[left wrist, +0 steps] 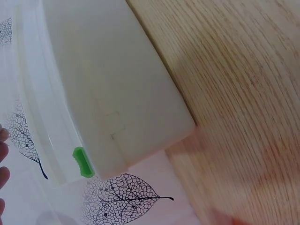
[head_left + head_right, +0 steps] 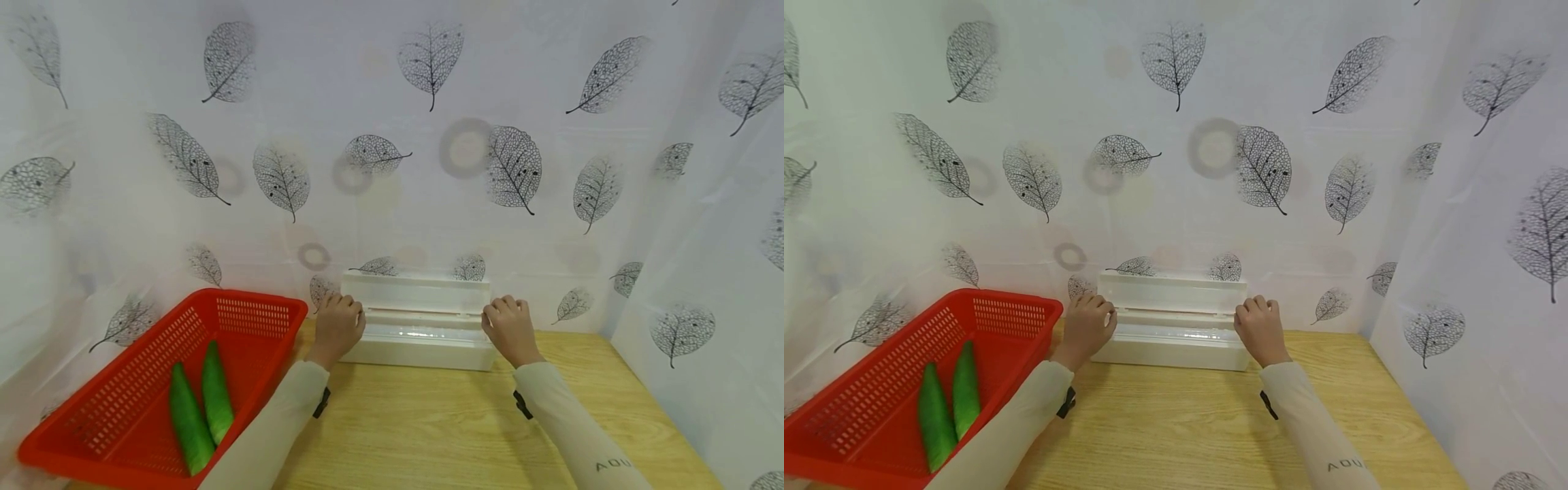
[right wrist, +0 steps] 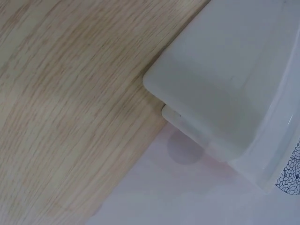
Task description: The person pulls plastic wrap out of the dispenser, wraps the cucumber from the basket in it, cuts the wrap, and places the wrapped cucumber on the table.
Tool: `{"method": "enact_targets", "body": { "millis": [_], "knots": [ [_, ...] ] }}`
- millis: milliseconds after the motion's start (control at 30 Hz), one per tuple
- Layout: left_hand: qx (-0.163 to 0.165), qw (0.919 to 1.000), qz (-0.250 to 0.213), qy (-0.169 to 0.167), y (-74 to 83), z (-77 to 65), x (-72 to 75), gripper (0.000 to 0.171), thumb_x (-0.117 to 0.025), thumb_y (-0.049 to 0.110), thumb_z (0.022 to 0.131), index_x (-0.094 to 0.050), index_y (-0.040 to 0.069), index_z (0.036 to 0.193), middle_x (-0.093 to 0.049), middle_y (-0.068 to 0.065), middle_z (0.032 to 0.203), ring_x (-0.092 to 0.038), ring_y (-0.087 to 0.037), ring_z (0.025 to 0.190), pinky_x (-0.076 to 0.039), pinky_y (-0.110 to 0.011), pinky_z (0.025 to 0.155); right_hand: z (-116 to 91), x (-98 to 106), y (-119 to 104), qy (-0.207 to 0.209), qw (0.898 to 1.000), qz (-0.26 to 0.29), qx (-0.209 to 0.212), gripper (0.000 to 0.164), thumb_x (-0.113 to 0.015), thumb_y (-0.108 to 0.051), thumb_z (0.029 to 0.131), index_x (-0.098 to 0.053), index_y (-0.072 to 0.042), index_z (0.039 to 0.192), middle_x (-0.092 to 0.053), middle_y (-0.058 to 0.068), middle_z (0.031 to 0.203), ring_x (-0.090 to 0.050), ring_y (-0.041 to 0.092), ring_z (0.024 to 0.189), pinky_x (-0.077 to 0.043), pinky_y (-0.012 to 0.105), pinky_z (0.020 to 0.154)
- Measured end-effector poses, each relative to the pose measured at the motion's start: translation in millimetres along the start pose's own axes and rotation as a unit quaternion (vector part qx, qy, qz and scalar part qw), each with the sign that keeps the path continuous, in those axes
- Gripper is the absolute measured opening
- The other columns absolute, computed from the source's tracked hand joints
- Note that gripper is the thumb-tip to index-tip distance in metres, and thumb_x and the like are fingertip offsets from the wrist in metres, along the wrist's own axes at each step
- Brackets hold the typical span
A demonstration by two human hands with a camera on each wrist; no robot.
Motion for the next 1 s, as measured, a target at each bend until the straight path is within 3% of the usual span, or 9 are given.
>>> {"method": "enact_targets", "body": {
  "millis": [1000],
  "knots": [
    [0.014, 0.9991, -0.023, 0.034, 3.3, -5.6, 18.8, 0.004, -0.071, 0.013, 0.074, -0.07, 0.009, 0.073, -0.066, -0.005, 0.072, -0.059, -0.023, 0.075, -0.05, -0.043, 0.08, -4, 16, -1, 0.039, 0.999, 0.011, -0.029, 0.012, -0.075, -0.004, 0.07, -0.065, -0.004, 0.075, -0.063, 0.011, 0.073, -0.057, 0.032, 0.077, -0.044, 0.048, 0.069]
  ]
}}
Point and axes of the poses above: each hand's wrist, its own z-axis towards the middle knuckle, its own x-axis out of the back of the hand, y = z × x, the point moved 7 cm from there along z, towards the middle knuckle
